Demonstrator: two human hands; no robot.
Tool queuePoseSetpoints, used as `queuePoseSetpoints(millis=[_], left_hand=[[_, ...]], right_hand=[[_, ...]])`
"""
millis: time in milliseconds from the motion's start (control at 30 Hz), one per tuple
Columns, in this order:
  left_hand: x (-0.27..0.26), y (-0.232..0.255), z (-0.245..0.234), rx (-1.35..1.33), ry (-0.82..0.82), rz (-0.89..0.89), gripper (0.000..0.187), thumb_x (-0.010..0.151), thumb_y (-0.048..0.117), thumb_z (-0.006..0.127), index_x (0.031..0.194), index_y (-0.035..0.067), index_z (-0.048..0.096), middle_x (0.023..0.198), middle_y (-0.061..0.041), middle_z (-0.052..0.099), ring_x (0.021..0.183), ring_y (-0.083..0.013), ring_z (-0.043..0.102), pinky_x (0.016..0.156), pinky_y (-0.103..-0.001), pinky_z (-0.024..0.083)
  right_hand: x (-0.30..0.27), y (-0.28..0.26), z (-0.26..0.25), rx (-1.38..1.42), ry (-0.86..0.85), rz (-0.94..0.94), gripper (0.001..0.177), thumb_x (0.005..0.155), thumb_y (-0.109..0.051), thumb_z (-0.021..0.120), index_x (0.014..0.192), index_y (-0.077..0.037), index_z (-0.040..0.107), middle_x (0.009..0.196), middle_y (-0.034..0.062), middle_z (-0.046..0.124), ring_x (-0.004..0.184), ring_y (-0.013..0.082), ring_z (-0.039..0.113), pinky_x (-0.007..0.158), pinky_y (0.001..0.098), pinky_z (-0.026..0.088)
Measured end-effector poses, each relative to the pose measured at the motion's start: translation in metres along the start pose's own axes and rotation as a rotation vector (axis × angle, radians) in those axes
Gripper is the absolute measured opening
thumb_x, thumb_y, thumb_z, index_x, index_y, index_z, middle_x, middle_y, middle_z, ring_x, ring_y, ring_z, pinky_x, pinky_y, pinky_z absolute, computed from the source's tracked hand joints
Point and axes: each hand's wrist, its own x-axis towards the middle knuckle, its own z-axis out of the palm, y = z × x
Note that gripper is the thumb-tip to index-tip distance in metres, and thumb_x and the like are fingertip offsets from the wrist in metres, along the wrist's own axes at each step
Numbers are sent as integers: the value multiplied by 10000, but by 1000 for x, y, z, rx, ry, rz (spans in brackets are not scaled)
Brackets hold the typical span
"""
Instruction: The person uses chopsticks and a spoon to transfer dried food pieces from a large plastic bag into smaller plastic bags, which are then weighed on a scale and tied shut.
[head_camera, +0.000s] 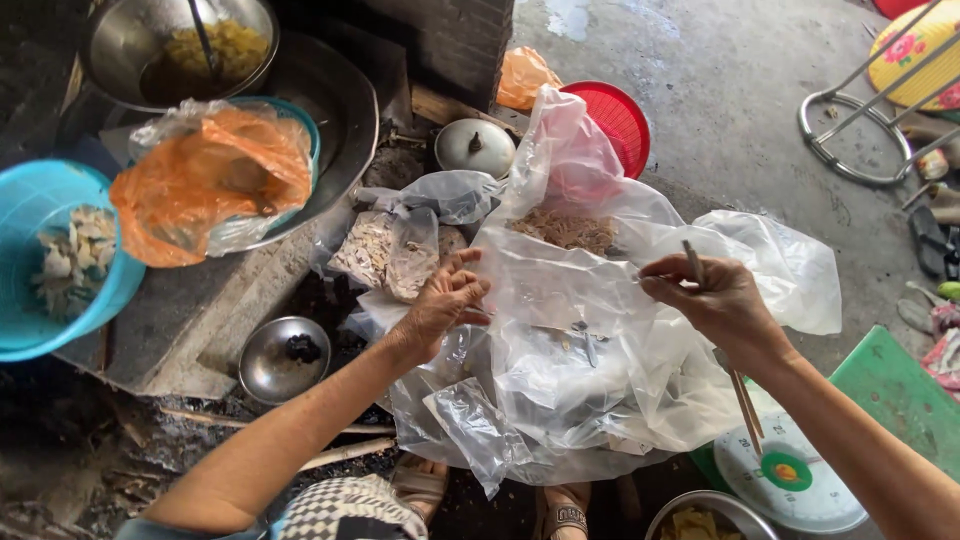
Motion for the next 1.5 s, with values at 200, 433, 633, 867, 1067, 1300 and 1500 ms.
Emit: queuePoseSetpoints(millis=[200,433,633,867,1067,1300,1500], left_hand=[[11,-96,-45,-414,94,-139,185,917,162,757,1071,169,654,1025,-52,749,904,-246,748,768,-454,672],[32,-192,-87,-786,187,-190,116,928,104,755,952,207,707,1111,-119,775,1029,-308,742,915,-504,621],[21,-204,-91,-742,153,-160,96,922,125,767,926,181,689,1032,-95,780,966,-277,750,889,-472,641],[6,-197,-88,-660,189,-134,233,899,112,750,1089,203,650,1077,-36,717,1038,-246,686,980,-493,563],[-8,-115,-60,20,429,281,426,938,173,630,1357,183,553,1363,-114,523,1260,-337,446,1056,-537,369],[3,-37,-10,662,-22,875,414,881,345,804,1264,221,710,1180,-31,686,1191,-223,564,1081,-387,387],[6,-32,12,546,-27,736,103,847,177,816,935,213,774,819,4,694,784,-158,681,774,-327,556]], right_hand=[[27,-13,58,142,-74,151,191,908,-191,781,1048,-62,763,647,36,622,341,15,339,312,158,249],[36,26,90,176,-168,274,467,809,-266,879,1165,-34,686,903,109,712,325,34,325,293,177,255],[35,46,102,-172,-74,-58,116,781,-188,877,872,-185,804,757,15,720,713,93,643,662,214,479],[20,39,101,-544,-61,-461,114,811,-166,808,802,-267,756,856,-50,717,742,208,694,681,297,534],[8,11,97,-585,-82,-588,133,895,-144,719,862,-270,743,958,-32,733,828,273,730,715,364,566],[-1,-9,98,-607,-189,-633,108,906,-103,685,883,-207,705,886,43,705,760,376,699,666,457,558],[-2,-11,92,-585,-163,-651,83,904,-120,715,923,-200,706,824,43,670,746,351,701,657,419,560]])
